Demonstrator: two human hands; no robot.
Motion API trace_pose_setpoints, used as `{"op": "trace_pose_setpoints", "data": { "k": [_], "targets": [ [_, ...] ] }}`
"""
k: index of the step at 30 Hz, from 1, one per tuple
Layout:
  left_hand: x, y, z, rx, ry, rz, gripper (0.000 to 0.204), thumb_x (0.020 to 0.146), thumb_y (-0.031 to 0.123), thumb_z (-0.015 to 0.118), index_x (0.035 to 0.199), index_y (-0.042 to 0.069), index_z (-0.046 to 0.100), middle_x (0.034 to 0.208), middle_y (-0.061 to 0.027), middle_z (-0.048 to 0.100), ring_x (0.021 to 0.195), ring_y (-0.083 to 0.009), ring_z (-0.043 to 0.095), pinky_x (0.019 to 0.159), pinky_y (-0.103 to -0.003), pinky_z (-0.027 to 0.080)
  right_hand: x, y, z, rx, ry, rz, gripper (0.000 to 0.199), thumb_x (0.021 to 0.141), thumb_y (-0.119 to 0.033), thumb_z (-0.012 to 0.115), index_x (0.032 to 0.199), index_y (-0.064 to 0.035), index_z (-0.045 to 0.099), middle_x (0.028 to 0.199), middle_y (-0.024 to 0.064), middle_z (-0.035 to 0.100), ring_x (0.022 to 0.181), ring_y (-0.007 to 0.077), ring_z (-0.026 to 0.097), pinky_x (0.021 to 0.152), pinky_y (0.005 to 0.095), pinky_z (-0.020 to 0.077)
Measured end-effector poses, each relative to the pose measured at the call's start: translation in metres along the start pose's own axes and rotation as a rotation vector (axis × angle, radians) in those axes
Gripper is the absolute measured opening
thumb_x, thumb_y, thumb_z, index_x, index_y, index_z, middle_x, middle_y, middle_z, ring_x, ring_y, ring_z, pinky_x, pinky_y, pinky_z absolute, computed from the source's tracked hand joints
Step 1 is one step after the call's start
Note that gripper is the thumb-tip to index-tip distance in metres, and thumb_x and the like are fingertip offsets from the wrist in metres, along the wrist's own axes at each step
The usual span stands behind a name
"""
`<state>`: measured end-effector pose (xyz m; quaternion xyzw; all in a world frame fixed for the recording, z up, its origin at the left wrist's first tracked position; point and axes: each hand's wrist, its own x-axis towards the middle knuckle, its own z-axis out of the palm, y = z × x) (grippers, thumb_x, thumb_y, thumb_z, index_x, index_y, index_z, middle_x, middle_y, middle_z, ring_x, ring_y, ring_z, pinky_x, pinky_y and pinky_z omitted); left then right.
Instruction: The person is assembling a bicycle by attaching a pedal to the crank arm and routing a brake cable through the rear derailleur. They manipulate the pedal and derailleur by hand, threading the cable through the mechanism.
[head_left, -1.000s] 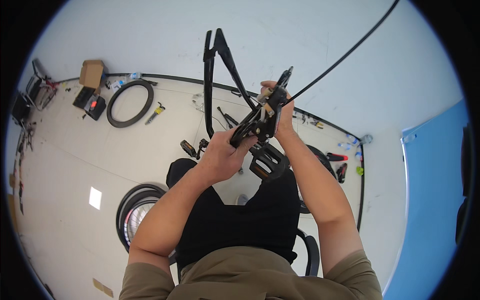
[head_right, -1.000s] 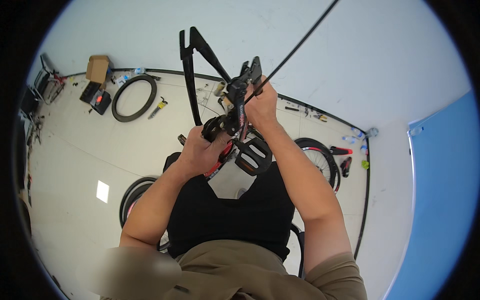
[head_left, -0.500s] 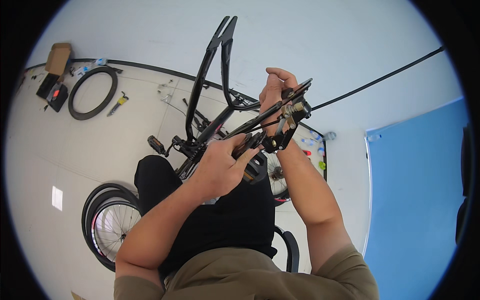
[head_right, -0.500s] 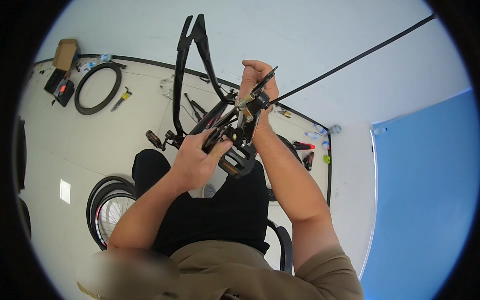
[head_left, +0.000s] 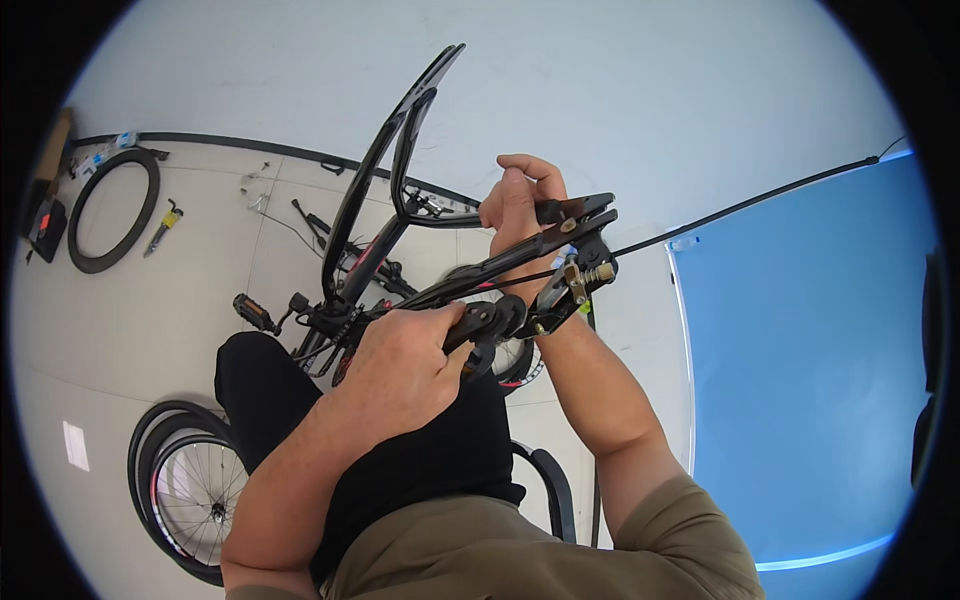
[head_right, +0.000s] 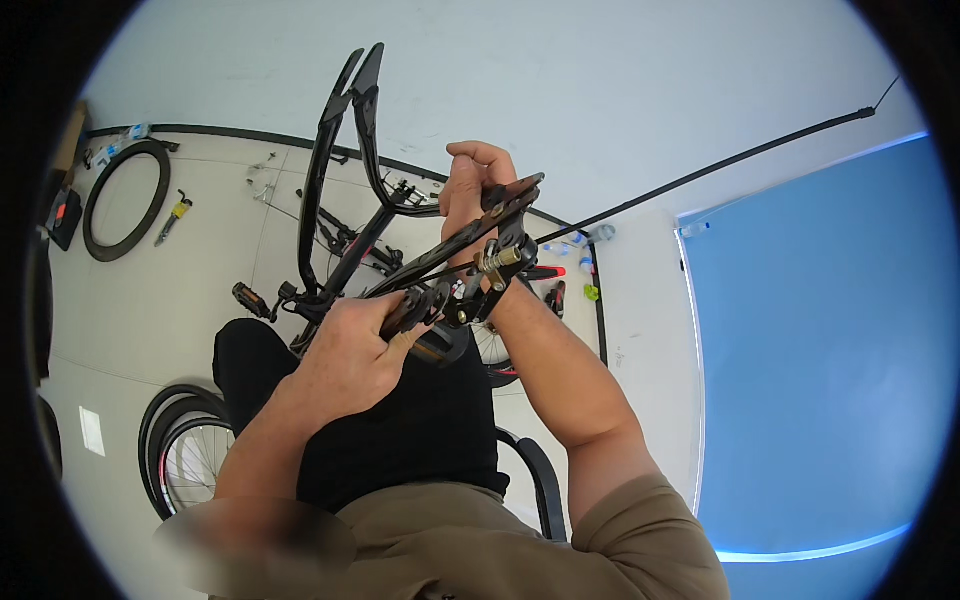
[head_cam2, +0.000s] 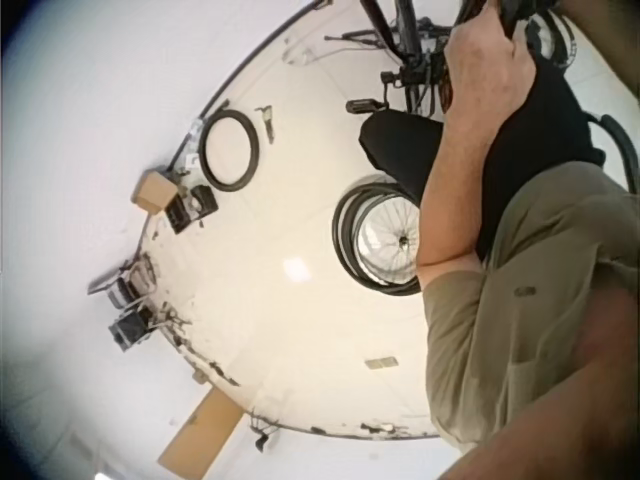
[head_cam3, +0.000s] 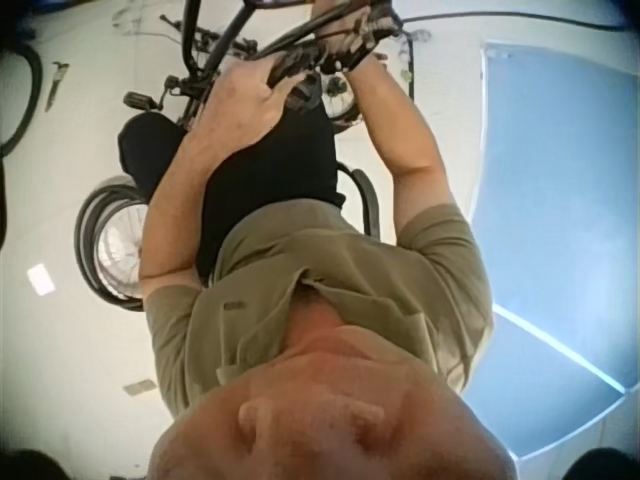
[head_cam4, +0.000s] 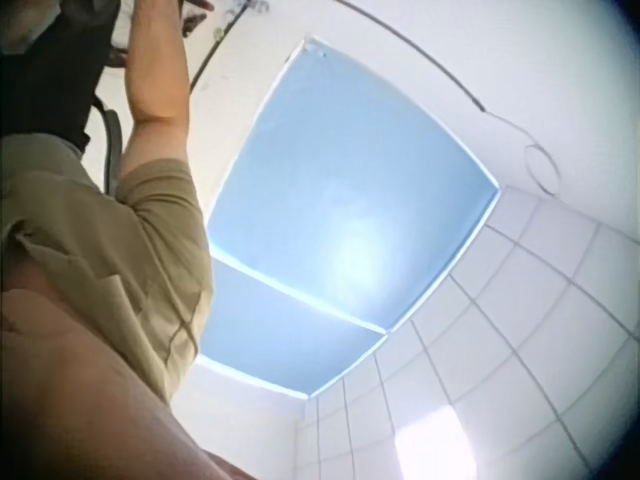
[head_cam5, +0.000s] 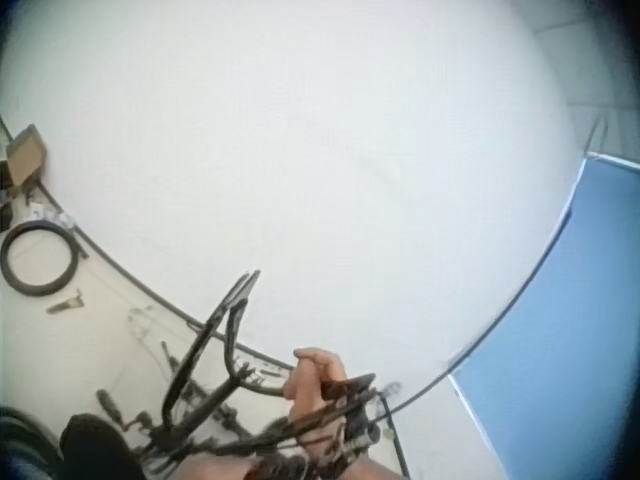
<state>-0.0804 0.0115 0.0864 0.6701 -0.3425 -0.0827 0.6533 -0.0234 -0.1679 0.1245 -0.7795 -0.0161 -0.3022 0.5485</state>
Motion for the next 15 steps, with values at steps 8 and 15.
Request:
{"op": "trace_pose_setpoints", "data": {
  "k": [8, 15],
  "targets": [
    [-0.007, 0.003, 0.022, -0.104, 0.101, 0.003, 0.014, 0.092, 0.006, 0.065, 0.096, -0.007, 0.062, 0.064, -0.0197, 0.055, 0.053, -0.0326, 0.051, 0.054, -0.037, 0.042, -0.003, 0.007, -0.001, 0.047, 0.057, -0.019, 0.014, 0.104, -0.014, 0.050, 0.109, -0.0006, 0.054, 0.056, -0.0009, 0.042, 0.049, 0.0073, 0.035, 0.049, 0.0285, 0.0356],
    [-0.005, 0.004, 0.012, -0.006, 0.015, 0.014, 0.013, 0.091, 0.008, 0.066, 0.096, -0.004, 0.065, 0.067, -0.0209, 0.061, 0.061, -0.0407, 0.060, 0.057, -0.043, 0.046, -0.006, 0.005, -0.009, -0.022, 0.031, -0.001, 0.014, 0.105, -0.013, 0.049, 0.110, 0.0001, 0.053, 0.057, -0.0006, 0.043, 0.052, 0.0074, 0.036, 0.052, 0.0289, 0.0385]
  ]
}}
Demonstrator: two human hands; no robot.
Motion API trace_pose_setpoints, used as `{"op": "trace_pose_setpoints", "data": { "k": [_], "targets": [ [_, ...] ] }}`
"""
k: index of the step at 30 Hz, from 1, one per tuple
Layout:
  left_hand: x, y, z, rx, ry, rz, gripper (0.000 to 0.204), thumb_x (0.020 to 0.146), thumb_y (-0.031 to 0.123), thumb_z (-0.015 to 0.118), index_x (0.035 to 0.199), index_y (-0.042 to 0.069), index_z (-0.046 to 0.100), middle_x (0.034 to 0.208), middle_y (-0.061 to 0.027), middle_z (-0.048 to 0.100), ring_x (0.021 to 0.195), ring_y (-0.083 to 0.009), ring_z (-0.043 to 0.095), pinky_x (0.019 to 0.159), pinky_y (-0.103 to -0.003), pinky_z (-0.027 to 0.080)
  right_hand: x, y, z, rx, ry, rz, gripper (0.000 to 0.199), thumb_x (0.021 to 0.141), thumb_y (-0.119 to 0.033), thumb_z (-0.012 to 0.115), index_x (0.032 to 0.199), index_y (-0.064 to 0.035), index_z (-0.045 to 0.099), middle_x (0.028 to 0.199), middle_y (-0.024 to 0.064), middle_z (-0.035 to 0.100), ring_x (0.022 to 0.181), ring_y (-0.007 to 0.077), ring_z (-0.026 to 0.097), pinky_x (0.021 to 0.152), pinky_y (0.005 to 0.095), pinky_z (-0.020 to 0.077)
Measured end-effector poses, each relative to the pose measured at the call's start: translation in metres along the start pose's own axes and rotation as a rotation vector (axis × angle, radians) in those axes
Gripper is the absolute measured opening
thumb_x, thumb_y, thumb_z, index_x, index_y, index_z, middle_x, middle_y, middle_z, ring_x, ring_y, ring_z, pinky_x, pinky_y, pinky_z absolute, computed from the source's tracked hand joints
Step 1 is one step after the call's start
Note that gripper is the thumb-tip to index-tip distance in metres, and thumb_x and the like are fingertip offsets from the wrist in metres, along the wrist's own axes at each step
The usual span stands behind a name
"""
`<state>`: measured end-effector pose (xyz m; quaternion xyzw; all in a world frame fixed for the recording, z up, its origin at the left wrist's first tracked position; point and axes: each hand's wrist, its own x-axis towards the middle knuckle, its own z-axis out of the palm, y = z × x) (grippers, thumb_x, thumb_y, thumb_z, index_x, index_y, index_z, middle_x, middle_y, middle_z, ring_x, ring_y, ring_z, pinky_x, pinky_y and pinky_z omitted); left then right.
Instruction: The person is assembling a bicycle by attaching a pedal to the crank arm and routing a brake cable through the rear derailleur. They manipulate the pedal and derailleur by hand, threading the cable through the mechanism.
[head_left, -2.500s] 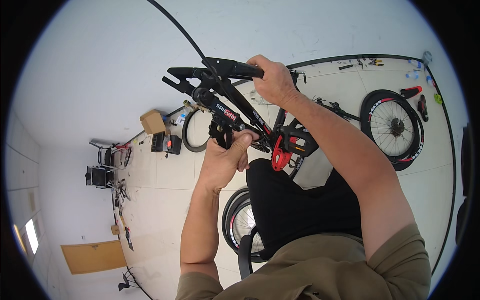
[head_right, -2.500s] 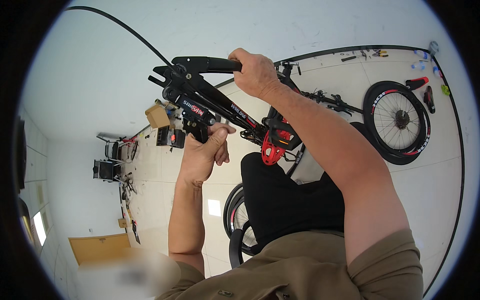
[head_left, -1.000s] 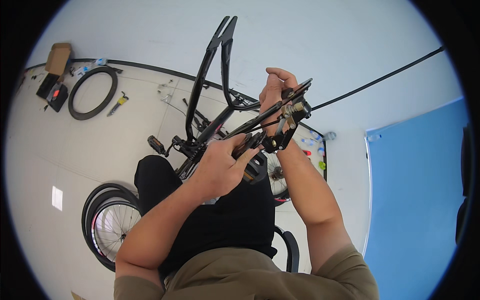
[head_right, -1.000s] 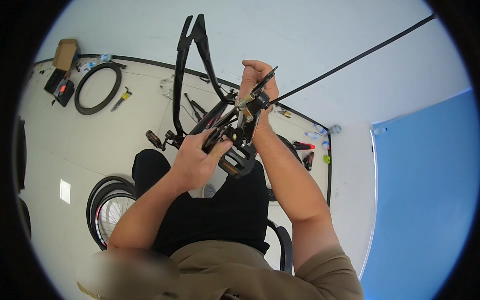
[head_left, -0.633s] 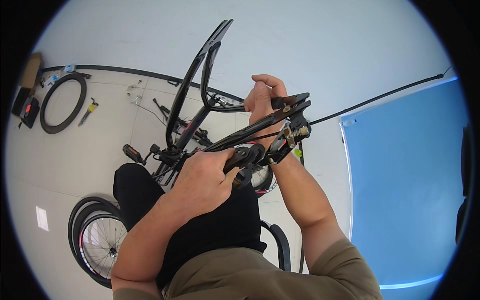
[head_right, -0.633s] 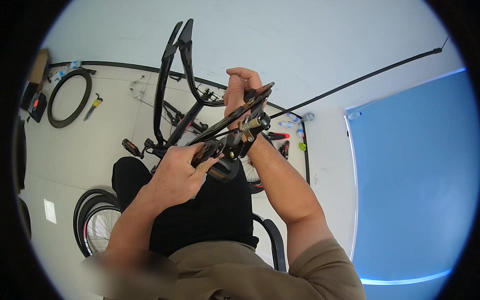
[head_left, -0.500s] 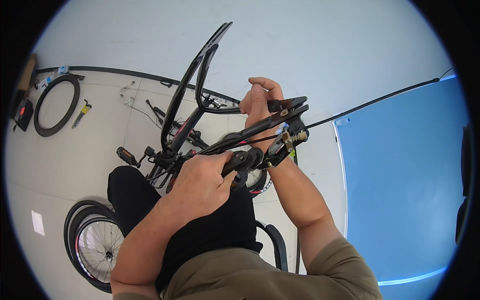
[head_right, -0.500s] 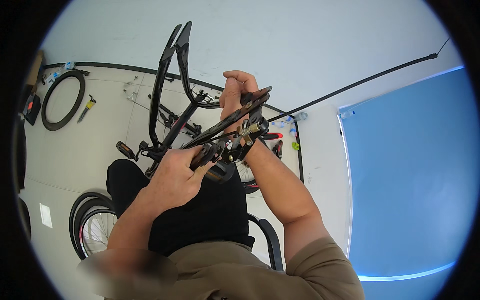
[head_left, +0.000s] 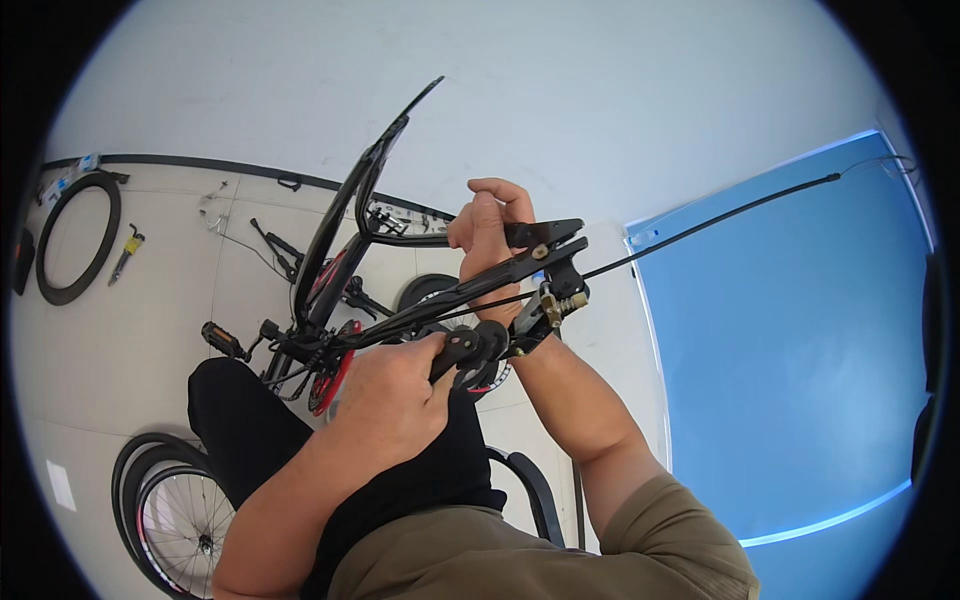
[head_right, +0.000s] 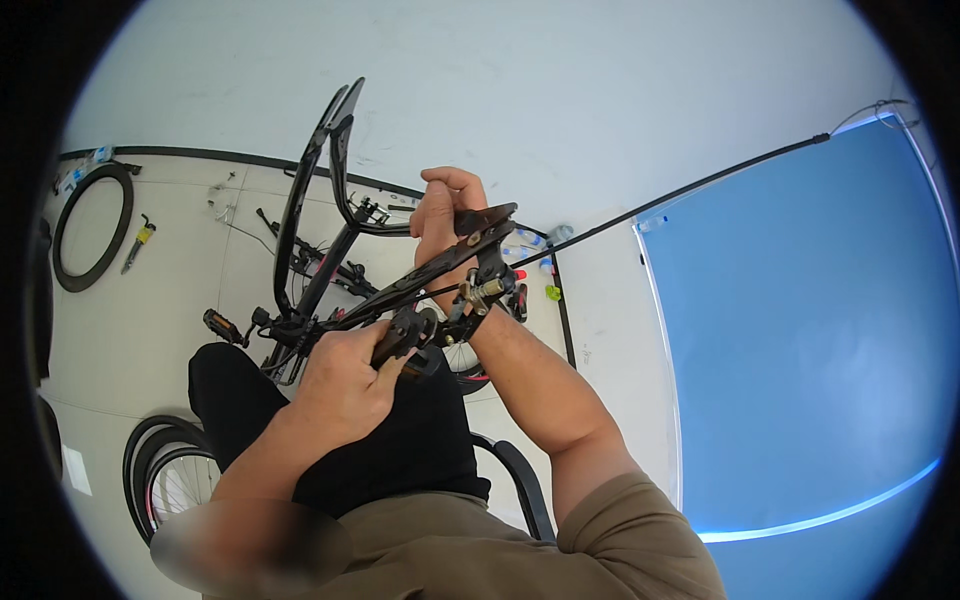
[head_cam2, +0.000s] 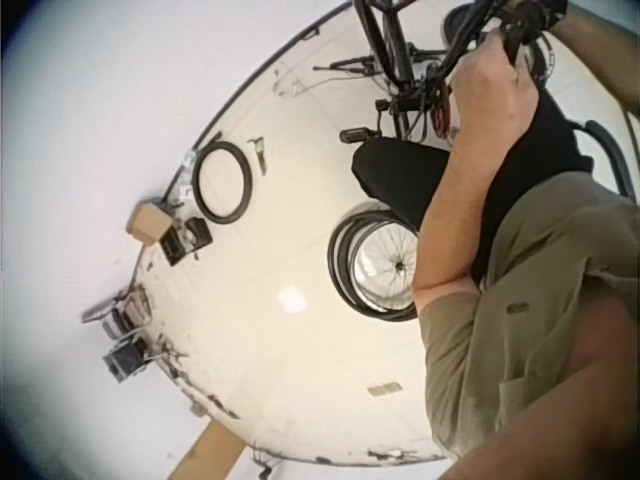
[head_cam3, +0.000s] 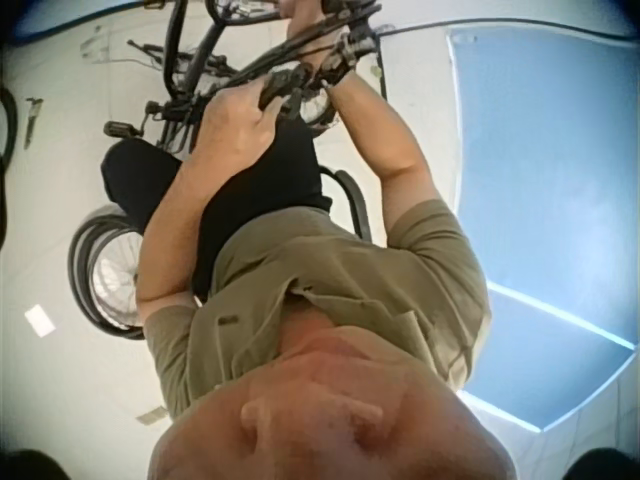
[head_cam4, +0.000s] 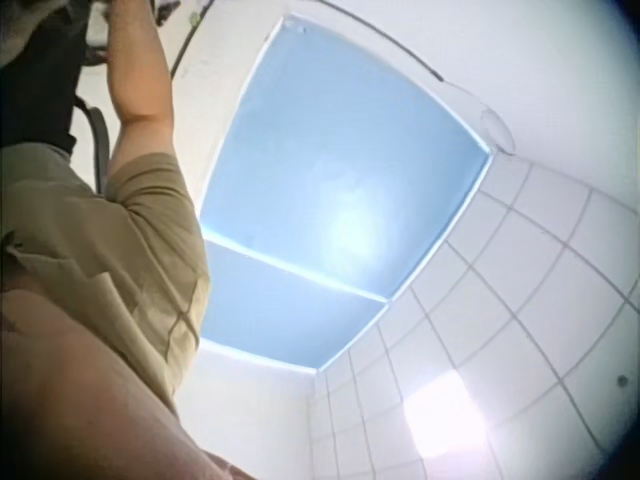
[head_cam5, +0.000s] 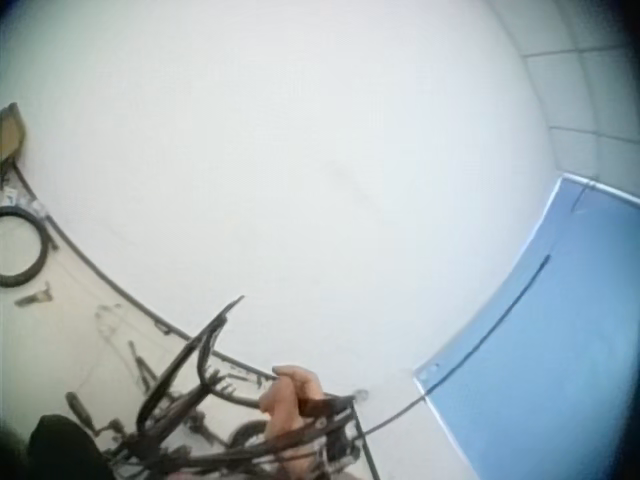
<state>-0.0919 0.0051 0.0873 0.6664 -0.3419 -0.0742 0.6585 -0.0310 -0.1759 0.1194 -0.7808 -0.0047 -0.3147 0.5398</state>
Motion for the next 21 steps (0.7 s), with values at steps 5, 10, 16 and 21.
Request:
{"op": "trace_pose_setpoints", "data": {
  "k": [5, 10, 16, 21],
  "targets": [
    [-0.001, 0.006, -0.001, -0.040, -0.005, -0.061, 0.014, 0.092, 0.008, 0.066, 0.098, -0.004, 0.065, 0.069, -0.0216, 0.062, 0.063, -0.0400, 0.062, 0.060, -0.042, 0.048, 0.001, 0.002, 0.000, 0.015, -0.011, -0.009, 0.015, 0.105, -0.014, 0.050, 0.110, -0.0002, 0.053, 0.058, -0.0005, 0.044, 0.052, 0.0073, 0.036, 0.052, 0.0289, 0.0388],
    [-0.004, 0.000, 0.010, -0.096, 0.026, -0.060, 0.015, 0.092, 0.009, 0.065, 0.099, -0.004, 0.064, 0.074, -0.0226, 0.064, 0.068, -0.0399, 0.064, 0.062, -0.041, 0.049, 0.001, 0.007, 0.004, 0.075, 0.034, -0.036, 0.014, 0.105, -0.014, 0.050, 0.109, -0.0006, 0.054, 0.057, -0.0009, 0.043, 0.051, 0.0067, 0.034, 0.050, 0.0290, 0.0365],
    [-0.003, 0.002, 0.003, -0.042, 0.020, -0.022, 0.014, 0.091, 0.009, 0.065, 0.097, -0.003, 0.064, 0.073, -0.0210, 0.064, 0.066, -0.0396, 0.064, 0.061, -0.041, 0.049, 0.001, 0.006, 0.004, 0.047, 0.038, -0.032, 0.013, 0.104, -0.013, 0.050, 0.109, -0.0006, 0.053, 0.056, -0.0011, 0.042, 0.050, 0.0066, 0.033, 0.049, 0.0289, 0.0354],
    [-0.002, 0.000, 0.005, -0.046, 0.060, 0.000, 0.014, 0.092, 0.010, 0.066, 0.094, -0.003, 0.064, 0.068, -0.0195, 0.062, 0.061, -0.0384, 0.062, 0.057, -0.041, 0.047, 0.001, 0.006, 0.006, 0.061, 0.051, -0.021, 0.013, 0.104, -0.012, 0.050, 0.109, -0.0005, 0.053, 0.056, -0.0009, 0.042, 0.050, 0.0067, 0.033, 0.049, 0.0289, 0.0355]
  ]
}}
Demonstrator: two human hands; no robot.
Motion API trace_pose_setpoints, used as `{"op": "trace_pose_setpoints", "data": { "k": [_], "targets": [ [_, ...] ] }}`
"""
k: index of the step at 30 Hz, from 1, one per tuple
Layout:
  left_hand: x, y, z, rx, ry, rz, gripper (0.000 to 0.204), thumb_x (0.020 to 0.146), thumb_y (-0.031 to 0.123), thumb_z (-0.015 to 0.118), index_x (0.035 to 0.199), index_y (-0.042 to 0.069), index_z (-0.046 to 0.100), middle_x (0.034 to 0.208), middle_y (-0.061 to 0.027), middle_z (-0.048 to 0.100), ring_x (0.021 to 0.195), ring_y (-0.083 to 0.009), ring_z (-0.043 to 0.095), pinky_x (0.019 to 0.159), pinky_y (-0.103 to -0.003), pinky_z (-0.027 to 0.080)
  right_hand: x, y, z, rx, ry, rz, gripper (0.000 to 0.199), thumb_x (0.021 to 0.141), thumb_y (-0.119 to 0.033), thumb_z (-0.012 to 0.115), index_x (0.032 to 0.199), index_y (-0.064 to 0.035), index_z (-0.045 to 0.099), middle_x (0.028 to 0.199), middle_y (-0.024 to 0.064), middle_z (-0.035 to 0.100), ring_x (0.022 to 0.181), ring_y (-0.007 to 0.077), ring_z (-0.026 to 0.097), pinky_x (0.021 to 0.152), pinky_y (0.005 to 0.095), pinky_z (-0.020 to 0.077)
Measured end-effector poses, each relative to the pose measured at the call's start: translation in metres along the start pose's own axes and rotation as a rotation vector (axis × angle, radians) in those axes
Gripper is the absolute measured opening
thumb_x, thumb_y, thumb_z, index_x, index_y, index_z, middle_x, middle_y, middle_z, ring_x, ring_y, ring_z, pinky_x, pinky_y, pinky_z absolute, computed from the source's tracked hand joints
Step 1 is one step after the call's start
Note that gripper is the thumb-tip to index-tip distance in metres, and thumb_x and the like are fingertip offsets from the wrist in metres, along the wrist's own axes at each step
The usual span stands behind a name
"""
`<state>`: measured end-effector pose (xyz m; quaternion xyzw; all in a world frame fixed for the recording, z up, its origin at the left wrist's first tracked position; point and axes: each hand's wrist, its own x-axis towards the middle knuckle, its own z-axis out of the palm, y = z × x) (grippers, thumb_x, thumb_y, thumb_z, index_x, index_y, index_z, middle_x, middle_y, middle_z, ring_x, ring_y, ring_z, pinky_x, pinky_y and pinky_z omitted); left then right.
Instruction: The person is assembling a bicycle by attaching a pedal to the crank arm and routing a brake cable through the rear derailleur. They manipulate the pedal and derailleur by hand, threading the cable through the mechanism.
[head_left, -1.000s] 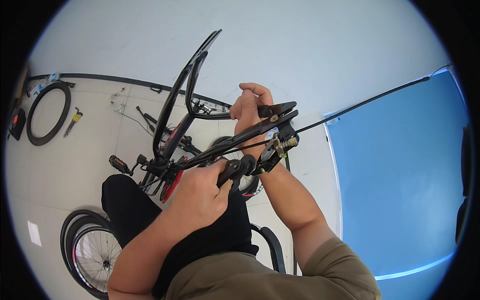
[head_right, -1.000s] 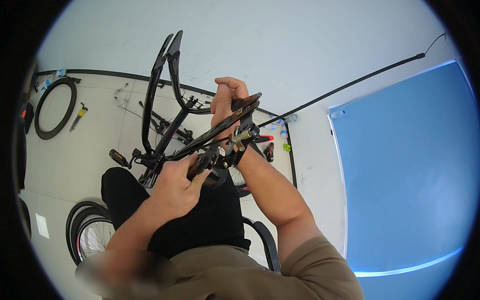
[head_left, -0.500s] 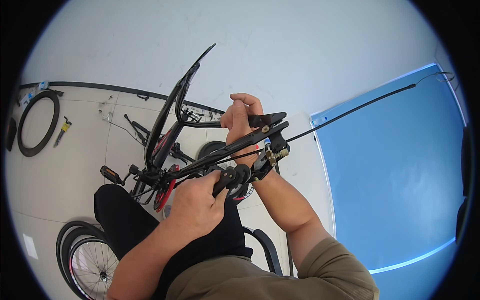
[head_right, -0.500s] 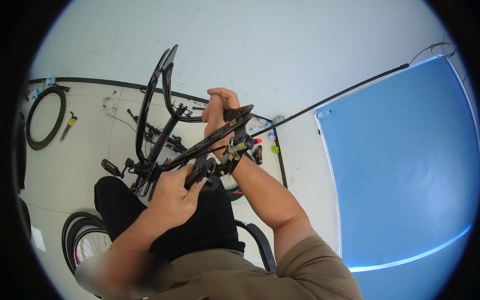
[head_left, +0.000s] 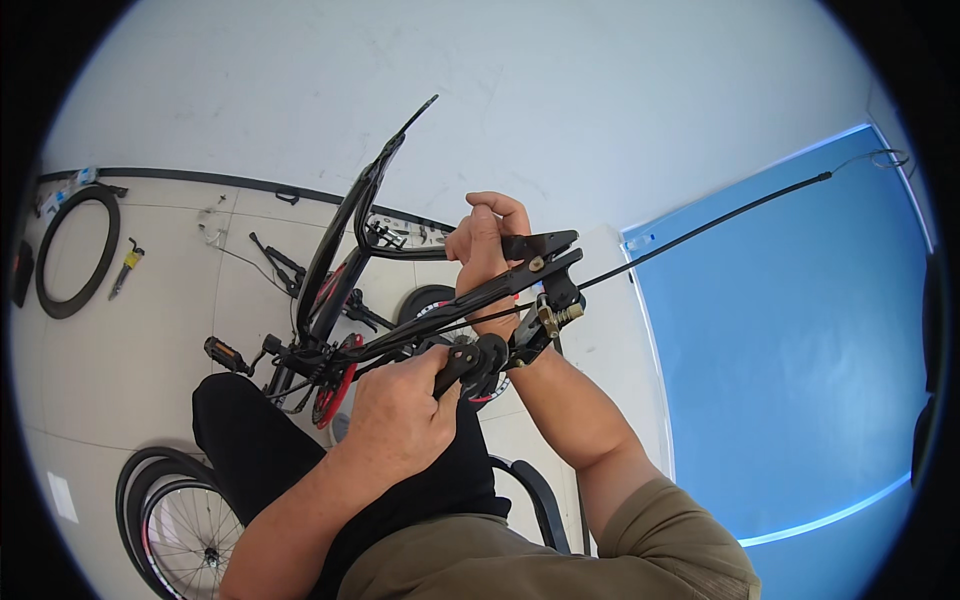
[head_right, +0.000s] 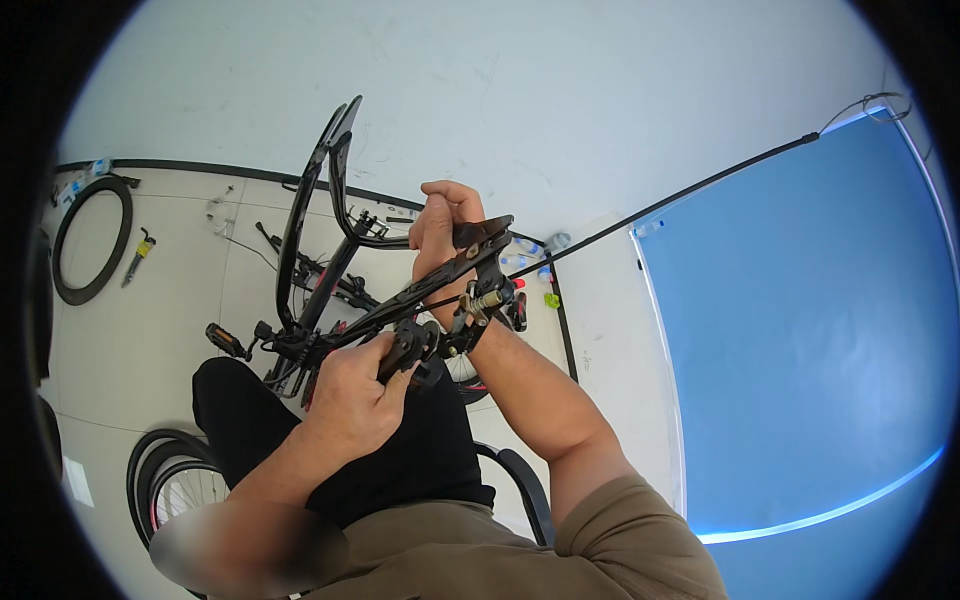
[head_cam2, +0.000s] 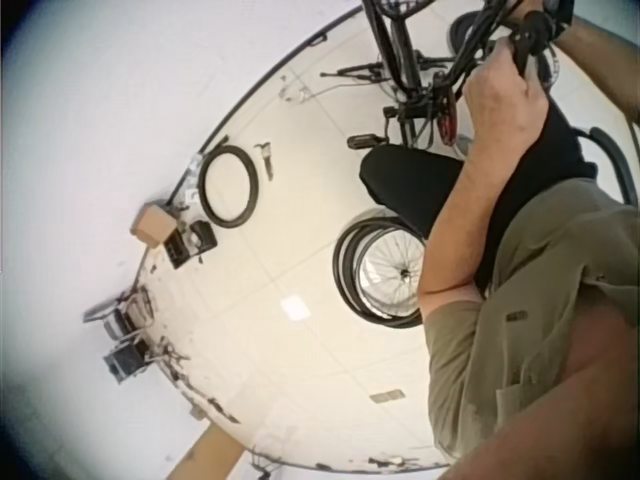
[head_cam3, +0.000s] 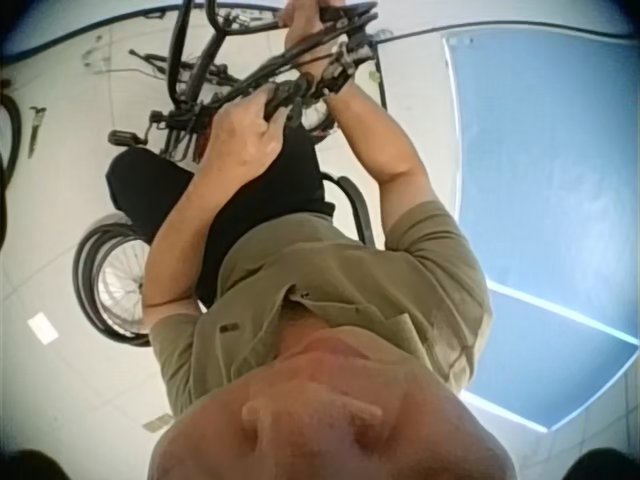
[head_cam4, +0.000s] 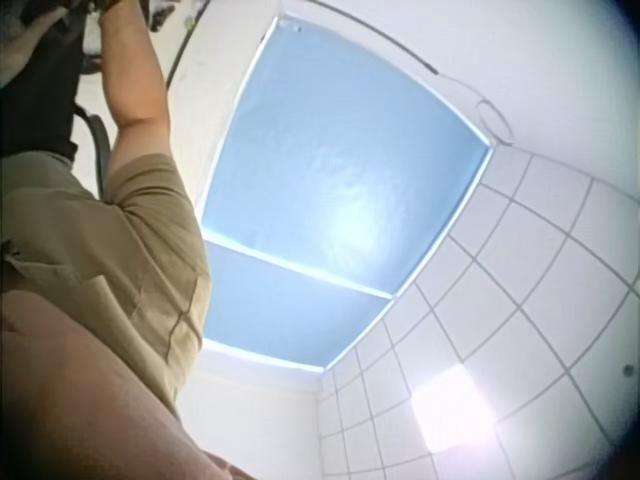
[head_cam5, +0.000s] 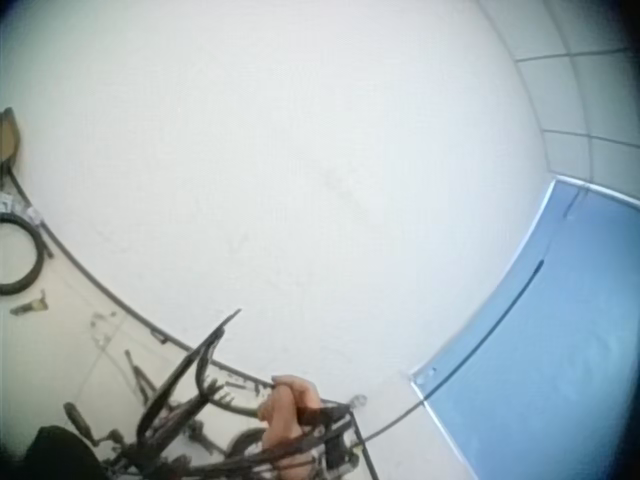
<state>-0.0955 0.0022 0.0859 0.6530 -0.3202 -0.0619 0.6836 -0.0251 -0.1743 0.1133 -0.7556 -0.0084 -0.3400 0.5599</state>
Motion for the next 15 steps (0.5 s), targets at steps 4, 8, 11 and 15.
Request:
{"op": "trace_pose_setpoints", "data": {
  "k": [4, 8, 11, 15],
  "targets": [
    [0.0007, 0.0013, -0.0020, -0.033, -0.007, -0.025, 0.013, 0.092, 0.008, 0.066, 0.093, -0.004, 0.063, 0.065, -0.0184, 0.061, 0.057, -0.0367, 0.059, 0.055, -0.039, 0.046, 0.0004, -0.0006, 0.0019, -0.008, -0.004, -0.010, 0.015, 0.104, -0.014, 0.050, 0.109, 0.0000, 0.053, 0.058, -0.0006, 0.043, 0.051, 0.0071, 0.035, 0.051, 0.0290, 0.0371],
    [0.0012, 0.0004, -0.0046, -0.047, -0.005, -0.021, 0.011, 0.090, 0.006, 0.067, 0.091, -0.004, 0.062, 0.065, -0.0178, 0.060, 0.055, -0.0340, 0.058, 0.055, -0.038, 0.046, 0.0004, 0.0003, 0.0036, -0.008, -0.025, 0.003, 0.018, 0.108, -0.018, 0.046, 0.112, -0.0016, 0.053, 0.061, -0.0010, 0.046, 0.053, 0.0065, 0.040, 0.051, 0.0262, 0.0379],
    [0.0025, -0.0022, -0.0022, -0.029, 0.013, 0.016, 0.010, 0.088, 0.003, 0.067, 0.093, -0.004, 0.063, 0.068, -0.0180, 0.062, 0.055, -0.0317, 0.060, 0.055, -0.038, 0.047, -0.0013, -0.0042, 0.0035, -0.015, 0.016, 0.034, 0.017, 0.105, -0.016, 0.050, 0.110, 0.0001, 0.053, 0.059, -0.0005, 0.044, 0.053, 0.0075, 0.036, 0.053, 0.0286, 0.0386],
    [0.0040, -0.0048, 0.0024, -0.050, 0.140, 0.080, 0.017, 0.084, 0.000, 0.066, 0.101, -0.003, 0.064, 0.073, -0.0174, 0.065, 0.058, -0.0305, 0.063, 0.057, -0.036, 0.049, 0.0008, -0.0027, 0.0062, -0.021, -0.019, 0.014, 0.018, 0.106, -0.016, 0.048, 0.112, 0.0000, 0.053, 0.060, -0.0004, 0.044, 0.054, 0.0075, 0.037, 0.053, 0.0281, 0.0383]
  ]
}}
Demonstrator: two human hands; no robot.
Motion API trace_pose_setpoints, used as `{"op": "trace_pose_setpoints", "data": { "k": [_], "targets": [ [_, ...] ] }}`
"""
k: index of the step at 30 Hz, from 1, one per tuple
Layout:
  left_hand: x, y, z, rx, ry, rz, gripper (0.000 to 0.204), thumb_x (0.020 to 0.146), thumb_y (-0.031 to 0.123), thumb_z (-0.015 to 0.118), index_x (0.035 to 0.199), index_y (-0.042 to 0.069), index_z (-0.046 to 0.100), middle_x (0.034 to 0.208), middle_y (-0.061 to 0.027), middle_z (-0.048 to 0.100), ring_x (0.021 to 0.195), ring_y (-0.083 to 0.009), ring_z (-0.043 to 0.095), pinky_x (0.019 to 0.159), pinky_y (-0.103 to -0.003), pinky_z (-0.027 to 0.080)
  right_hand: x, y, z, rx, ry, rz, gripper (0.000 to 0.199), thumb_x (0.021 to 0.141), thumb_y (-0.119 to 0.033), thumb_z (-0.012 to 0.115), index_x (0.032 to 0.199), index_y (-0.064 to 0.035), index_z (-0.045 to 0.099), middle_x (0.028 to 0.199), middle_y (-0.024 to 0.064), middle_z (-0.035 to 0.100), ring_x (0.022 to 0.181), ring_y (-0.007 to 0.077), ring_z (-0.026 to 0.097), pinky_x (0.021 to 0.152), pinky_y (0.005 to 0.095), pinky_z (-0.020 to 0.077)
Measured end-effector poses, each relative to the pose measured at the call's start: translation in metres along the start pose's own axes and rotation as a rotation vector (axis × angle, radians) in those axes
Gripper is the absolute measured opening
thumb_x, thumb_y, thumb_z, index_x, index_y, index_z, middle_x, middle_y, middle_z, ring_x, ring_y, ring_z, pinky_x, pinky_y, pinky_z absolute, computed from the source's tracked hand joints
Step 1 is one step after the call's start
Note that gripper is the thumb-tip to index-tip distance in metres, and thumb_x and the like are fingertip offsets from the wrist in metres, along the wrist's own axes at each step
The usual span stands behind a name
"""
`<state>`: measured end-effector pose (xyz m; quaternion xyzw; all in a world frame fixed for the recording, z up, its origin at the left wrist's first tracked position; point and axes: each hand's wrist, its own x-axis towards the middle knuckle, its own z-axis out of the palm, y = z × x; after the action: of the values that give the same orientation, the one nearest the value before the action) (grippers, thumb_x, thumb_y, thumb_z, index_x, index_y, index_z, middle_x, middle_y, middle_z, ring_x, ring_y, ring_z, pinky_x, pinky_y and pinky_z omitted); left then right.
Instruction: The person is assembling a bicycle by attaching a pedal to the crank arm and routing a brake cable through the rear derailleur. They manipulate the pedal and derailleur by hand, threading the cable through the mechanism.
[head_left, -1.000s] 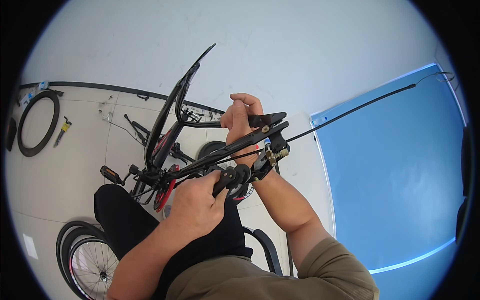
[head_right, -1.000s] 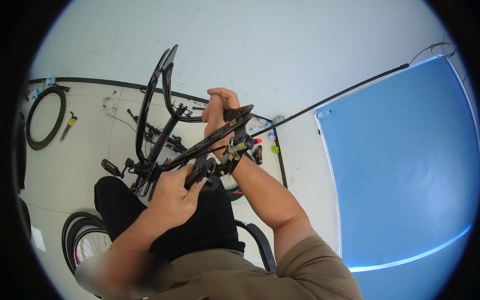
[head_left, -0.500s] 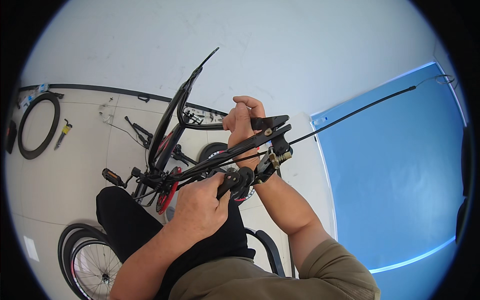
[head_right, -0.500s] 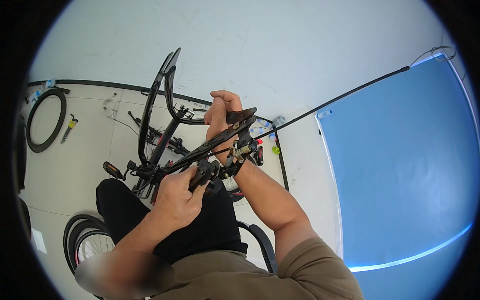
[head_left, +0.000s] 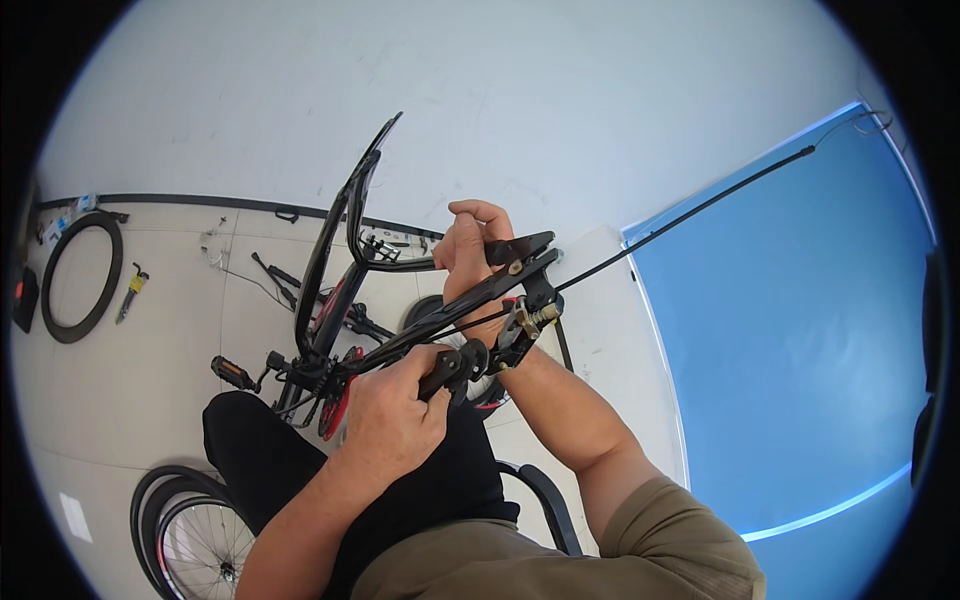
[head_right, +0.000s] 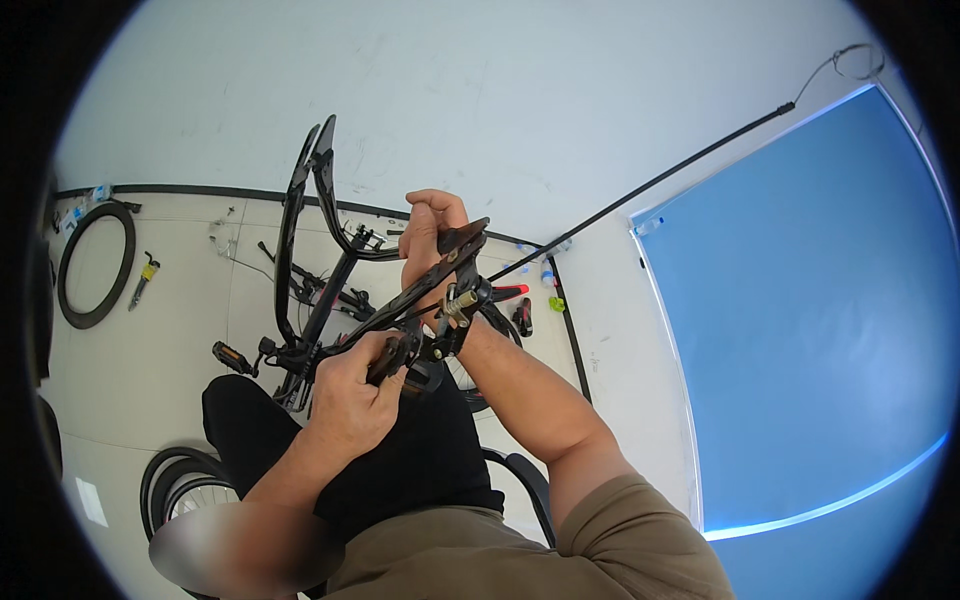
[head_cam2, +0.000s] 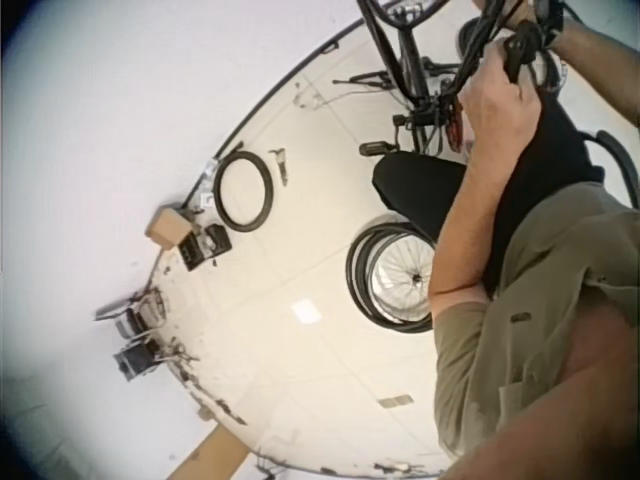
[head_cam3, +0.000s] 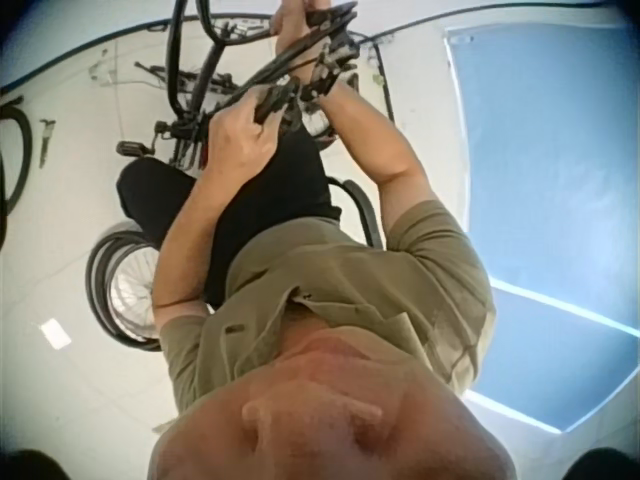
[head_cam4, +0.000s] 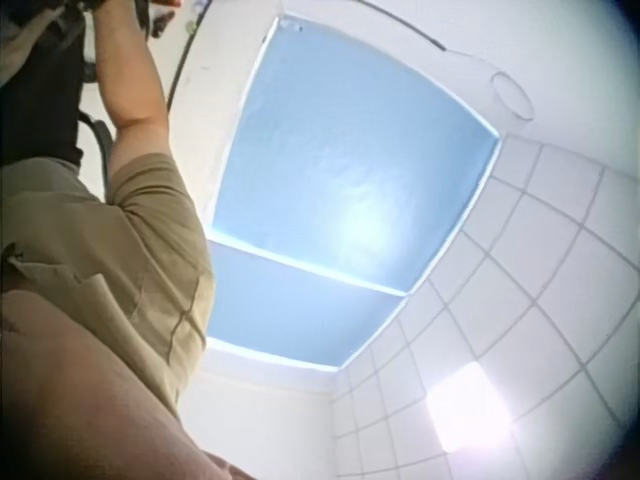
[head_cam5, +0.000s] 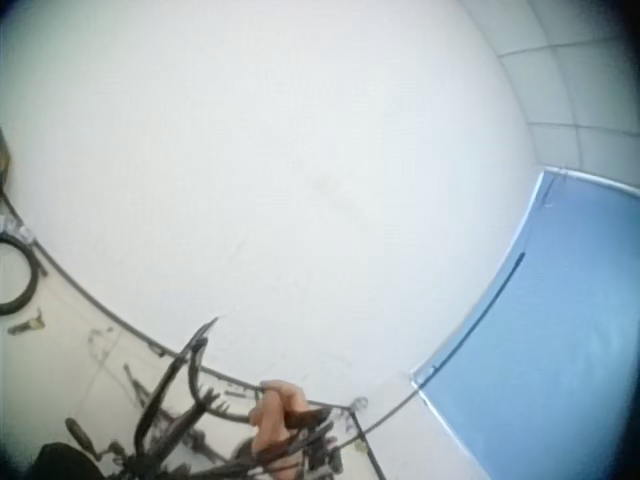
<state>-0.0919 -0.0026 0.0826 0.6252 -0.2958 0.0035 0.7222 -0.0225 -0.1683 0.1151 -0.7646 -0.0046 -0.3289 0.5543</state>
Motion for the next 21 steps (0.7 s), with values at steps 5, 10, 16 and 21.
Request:
{"op": "trace_pose_setpoints", "data": {
  "k": [5, 10, 16, 21],
  "targets": [
    [0.000, -0.006, -0.002, 0.096, -0.032, 0.042, 0.022, 0.083, -0.002, 0.066, 0.105, -0.003, 0.064, 0.076, -0.0173, 0.066, 0.062, -0.0312, 0.065, 0.059, -0.035, 0.050, 0.002, 0.006, 0.002, -0.021, 0.044, -0.054, 0.017, 0.106, -0.020, 0.050, 0.108, -0.0046, 0.056, 0.058, -0.0031, 0.043, 0.049, 0.0053, 0.039, 0.045, 0.0250, 0.0318],
    [0.002, -0.013, -0.003, 0.121, 0.025, 0.120, 0.024, 0.082, -0.002, 0.066, 0.106, -0.003, 0.064, 0.076, -0.0181, 0.065, 0.064, -0.0326, 0.066, 0.060, -0.036, 0.051, 0.001, -0.002, 0.009, -0.076, 0.047, -0.048, 0.017, 0.105, -0.018, 0.050, 0.107, -0.0013, 0.055, 0.057, -0.0012, 0.045, 0.049, 0.0068, 0.041, 0.047, 0.0264, 0.0354],
    [0.000, -0.009, 0.000, 0.011, 0.036, 0.090, 0.033, 0.083, -0.006, 0.066, 0.115, -0.002, 0.061, 0.070, -0.0124, 0.059, 0.056, -0.0224, 0.056, 0.056, -0.032, 0.045, 0.003, 0.001, 0.005, -0.008, 0.062, -0.054, 0.015, 0.103, -0.013, 0.052, 0.107, 0.0013, 0.055, 0.056, -0.0004, 0.045, 0.048, 0.0070, 0.037, 0.046, 0.0279, 0.0376],
    [0.000, -0.003, -0.005, -0.036, 0.021, 0.078, 0.032, 0.088, -0.002, 0.069, 0.118, -0.002, 0.058, 0.066, -0.0074, 0.054, 0.055, -0.0133, 0.048, 0.054, -0.027, 0.039, 0.005, 0.001, 0.007, 0.017, 0.056, -0.041, 0.013, 0.102, -0.011, 0.053, 0.106, 0.0002, 0.056, 0.056, -0.0010, 0.043, 0.048, 0.0066, 0.034, 0.046, 0.0284, 0.0361]
  ]
}}
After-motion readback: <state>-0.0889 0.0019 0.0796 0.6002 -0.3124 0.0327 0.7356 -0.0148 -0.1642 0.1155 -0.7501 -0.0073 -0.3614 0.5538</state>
